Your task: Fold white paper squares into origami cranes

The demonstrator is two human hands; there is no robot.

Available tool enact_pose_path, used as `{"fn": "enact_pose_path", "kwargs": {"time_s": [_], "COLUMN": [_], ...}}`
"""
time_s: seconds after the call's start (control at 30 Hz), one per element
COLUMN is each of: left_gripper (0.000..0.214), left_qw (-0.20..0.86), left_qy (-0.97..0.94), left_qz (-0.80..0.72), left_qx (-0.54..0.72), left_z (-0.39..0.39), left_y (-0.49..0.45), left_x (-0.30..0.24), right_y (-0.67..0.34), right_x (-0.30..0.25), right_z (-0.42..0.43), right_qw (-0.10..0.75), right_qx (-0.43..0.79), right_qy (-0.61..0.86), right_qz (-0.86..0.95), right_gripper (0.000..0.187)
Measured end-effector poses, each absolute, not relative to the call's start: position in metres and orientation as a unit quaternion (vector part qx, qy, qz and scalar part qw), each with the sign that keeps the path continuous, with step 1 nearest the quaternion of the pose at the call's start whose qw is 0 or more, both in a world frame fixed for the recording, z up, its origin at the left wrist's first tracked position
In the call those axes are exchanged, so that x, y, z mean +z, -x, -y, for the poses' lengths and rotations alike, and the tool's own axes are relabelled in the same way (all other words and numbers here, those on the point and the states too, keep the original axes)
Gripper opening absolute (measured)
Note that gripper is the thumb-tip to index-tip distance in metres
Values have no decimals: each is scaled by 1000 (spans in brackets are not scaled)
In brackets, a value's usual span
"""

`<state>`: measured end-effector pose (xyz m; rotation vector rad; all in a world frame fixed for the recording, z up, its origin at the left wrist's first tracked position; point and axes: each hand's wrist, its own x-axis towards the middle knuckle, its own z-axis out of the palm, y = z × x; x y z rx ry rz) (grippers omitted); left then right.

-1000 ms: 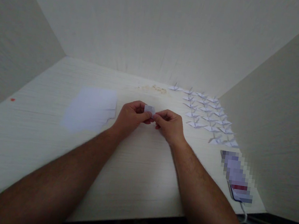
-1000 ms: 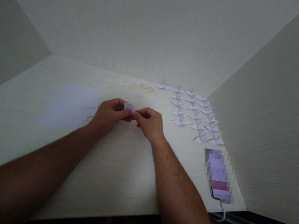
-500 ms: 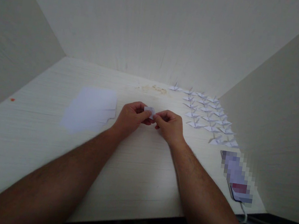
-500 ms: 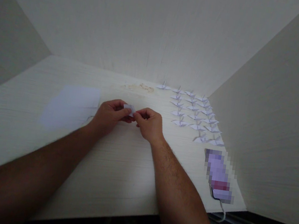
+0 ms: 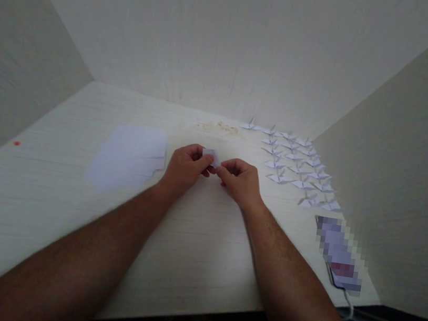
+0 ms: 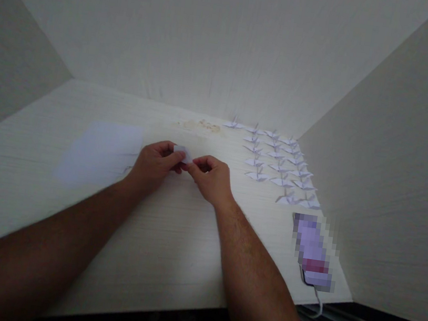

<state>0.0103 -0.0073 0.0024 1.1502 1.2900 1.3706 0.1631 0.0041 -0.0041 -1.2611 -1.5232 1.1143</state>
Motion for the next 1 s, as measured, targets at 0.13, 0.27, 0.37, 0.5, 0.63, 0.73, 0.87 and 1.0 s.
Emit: {"fn": "enact_pose_path", "kwargs": {"time_s": [0.13, 0.27, 0.37, 0.5, 0.63, 0.73, 0.87, 1.0], "left_gripper": [17, 20, 22, 21, 20, 19, 19, 17], "left_qw": [470, 486, 489, 485, 483, 481, 481, 468], "left_qy": [-428, -419, -419, -424, -425, -429, -432, -467], "left_qz": [-502, -498, -500, -500, -503, -509, -512, -513], "left_qx": [587, 584, 579, 579, 577, 570, 565, 547], "left_z": [5, 5, 4, 3, 3, 5, 8, 9], "left_y": [-11, -11, -10, -9, -9, -10, -12, -10], "left_x": [1, -1, -3, -6, -4, 1, 6, 6], "right_y": [-163, -162, -161, -161, -161, -162, -161, -160], "right_x": [-3, -2, -1, -1, -2, -4, -5, -5], "right_z": [-3, -3, -2, -2, -2, -2, -1, -1], "right_qw": [418, 423, 424, 424, 434, 440, 448, 455], "right_qx": [424, 433, 438, 437, 439, 440, 440, 447], "right_qy": [518, 514, 514, 519, 507, 499, 494, 482], "right_qz": [614, 608, 603, 600, 602, 603, 601, 601], "right_gripper": [28, 21, 19, 16, 17, 17, 16, 18]}}
